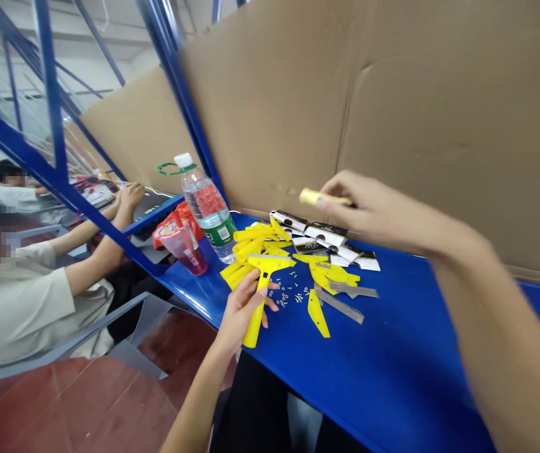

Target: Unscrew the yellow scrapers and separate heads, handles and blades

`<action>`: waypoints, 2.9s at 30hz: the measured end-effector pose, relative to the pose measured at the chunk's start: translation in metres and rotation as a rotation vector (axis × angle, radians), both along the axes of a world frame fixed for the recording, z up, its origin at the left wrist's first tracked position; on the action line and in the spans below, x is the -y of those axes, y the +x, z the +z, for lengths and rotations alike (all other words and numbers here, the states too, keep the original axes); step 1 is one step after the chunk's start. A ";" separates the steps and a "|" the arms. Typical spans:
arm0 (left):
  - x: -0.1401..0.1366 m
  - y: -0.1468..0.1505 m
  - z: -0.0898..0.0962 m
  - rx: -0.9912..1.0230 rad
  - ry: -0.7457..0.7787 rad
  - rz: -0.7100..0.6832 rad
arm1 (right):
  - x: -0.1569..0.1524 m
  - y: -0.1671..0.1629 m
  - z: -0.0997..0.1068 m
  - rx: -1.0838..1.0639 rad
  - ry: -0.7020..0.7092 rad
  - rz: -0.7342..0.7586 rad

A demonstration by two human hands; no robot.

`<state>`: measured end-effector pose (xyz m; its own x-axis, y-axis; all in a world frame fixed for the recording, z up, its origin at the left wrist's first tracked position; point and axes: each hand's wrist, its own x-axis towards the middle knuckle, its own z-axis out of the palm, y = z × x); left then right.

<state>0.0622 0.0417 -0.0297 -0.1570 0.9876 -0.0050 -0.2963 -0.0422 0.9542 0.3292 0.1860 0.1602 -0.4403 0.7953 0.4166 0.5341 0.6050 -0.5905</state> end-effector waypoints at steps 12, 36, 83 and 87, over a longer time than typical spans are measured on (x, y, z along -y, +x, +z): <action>-0.002 0.002 0.003 -0.108 -0.054 -0.015 | -0.007 -0.024 -0.046 0.118 -0.065 0.162; -0.005 -0.004 0.007 -0.192 -0.112 -0.115 | 0.002 -0.024 -0.041 0.257 0.019 0.326; -0.003 0.003 0.016 -0.223 -0.094 -0.202 | 0.001 -0.030 -0.049 0.159 0.077 0.436; -0.002 0.001 0.016 -0.241 -0.091 -0.216 | -0.001 -0.031 -0.049 0.172 0.089 0.363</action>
